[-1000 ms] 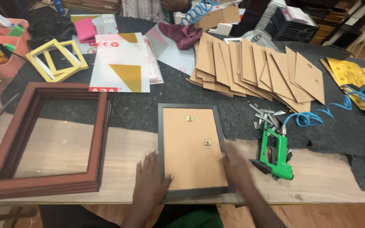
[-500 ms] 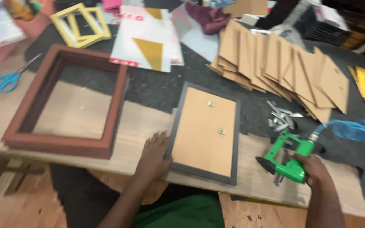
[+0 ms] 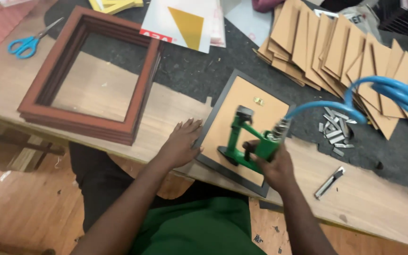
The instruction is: The person places a backing board into a picture frame and uses a pneumatic point driver to fasten the backing into the frame, pressing the tool along the frame edges. They flip the frame to position the board, then stack the finished frame onto a growing pile of completed frames on a side table.
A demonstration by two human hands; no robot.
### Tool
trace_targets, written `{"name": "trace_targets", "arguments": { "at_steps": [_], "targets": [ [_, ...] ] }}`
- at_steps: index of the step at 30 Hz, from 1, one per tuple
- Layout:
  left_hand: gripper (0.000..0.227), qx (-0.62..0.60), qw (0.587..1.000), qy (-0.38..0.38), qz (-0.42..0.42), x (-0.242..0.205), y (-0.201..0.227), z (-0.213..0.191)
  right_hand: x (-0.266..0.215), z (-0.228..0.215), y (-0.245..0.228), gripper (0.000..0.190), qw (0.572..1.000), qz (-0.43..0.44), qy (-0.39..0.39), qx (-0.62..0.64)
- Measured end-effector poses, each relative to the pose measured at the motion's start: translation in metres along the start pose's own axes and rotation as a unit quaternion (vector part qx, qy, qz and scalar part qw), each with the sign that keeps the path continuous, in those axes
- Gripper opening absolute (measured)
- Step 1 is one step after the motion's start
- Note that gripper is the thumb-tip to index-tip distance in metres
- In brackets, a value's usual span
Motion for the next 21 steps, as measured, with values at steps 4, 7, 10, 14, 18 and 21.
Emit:
{"name": "trace_targets", "arguments": {
  "at_steps": [4,7,10,14,18,21],
  "targets": [
    [0.066,0.007,0.999,-0.012,-0.030,-0.007,0.002,-0.007,0.021,0.032,-0.017,0.053,0.989,0.001,-0.041,0.140],
    [0.062,0.014,1.000,0.009,0.006,-0.006,0.000,-0.003,0.027,0.040,-0.029,0.048,0.997,0.062,-0.040,-0.005],
    [0.063,-0.004,1.000,0.014,0.027,-0.005,-0.003,-0.003,0.029,0.045,-0.027,0.042,0.998,-0.003,-0.058,0.029],
    [0.063,-0.014,0.999,0.015,0.043,-0.005,-0.001,-0.006,0.040,0.040,-0.026,0.049,0.997,0.043,-0.058,0.020],
    [0.060,-0.014,0.999,0.029,0.037,-0.006,-0.005,0.001,0.072,0.016,-0.017,0.053,0.998,0.038,-0.009,-0.039],
    [0.061,-0.029,0.998,0.036,0.047,-0.007,-0.006,0.000,0.103,0.008,-0.031,0.051,0.998,-0.014,-0.008,-0.068]
  ]
}}
Point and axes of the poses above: each hand's wrist, its own x-axis towards the middle knuckle, its own z-axis out of the palm, y = z × x, the point moved 6 cm from there along x, towards the middle knuckle, and after that the axes turned 12 degrees about x, right-handed, at the moved point
